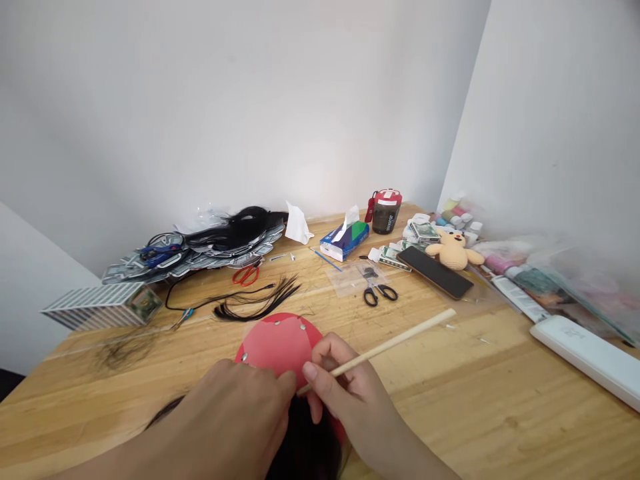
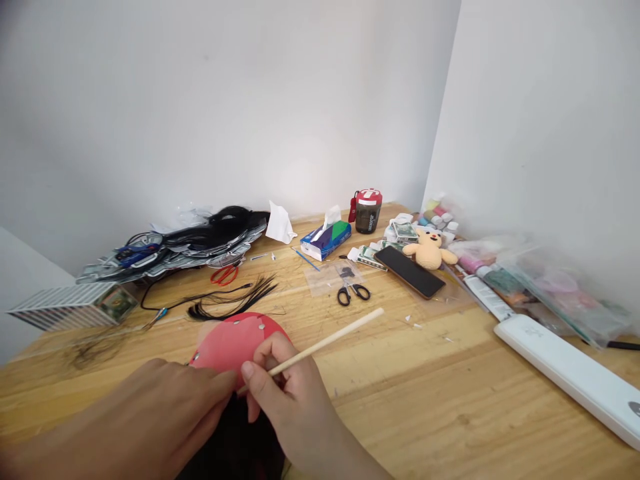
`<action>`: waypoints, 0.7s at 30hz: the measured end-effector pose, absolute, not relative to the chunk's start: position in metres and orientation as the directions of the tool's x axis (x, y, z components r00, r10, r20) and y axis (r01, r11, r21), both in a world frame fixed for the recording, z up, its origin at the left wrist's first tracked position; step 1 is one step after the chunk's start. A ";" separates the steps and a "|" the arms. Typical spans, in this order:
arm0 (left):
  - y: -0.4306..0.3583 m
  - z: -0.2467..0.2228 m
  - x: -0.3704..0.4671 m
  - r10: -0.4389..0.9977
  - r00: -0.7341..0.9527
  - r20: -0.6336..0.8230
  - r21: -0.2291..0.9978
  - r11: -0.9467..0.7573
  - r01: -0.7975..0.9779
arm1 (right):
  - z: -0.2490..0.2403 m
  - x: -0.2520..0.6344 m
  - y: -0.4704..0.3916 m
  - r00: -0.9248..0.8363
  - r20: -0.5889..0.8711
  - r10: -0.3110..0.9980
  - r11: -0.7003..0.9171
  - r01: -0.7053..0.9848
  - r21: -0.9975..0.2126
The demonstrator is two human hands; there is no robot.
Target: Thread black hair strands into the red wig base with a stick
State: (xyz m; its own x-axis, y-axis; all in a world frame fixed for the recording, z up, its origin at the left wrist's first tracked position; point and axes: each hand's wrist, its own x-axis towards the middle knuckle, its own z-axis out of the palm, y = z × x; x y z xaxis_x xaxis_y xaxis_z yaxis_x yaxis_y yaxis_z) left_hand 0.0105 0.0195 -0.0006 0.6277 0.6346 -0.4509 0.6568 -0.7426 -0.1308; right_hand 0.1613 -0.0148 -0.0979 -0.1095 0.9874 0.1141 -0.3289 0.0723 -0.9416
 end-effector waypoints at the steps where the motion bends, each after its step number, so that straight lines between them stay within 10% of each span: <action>1: 0.019 -0.001 0.011 0.629 0.638 -0.445 -0.139 -0.752 0.644 | -0.098 0.161 -0.015 -0.107 0.110 0.988 0.068 -0.334 -0.940; 14: 0.012 -0.019 -0.020 0.623 0.782 0.029 0.075 -0.781 0.620 | -0.096 0.159 -0.012 -0.061 0.058 0.996 0.034 -0.345 -0.938; 21: 0.014 -0.037 -0.040 0.427 0.867 0.257 -0.123 -0.875 0.468 | -0.095 0.158 -0.014 -0.045 0.020 0.999 0.003 -0.342 -0.940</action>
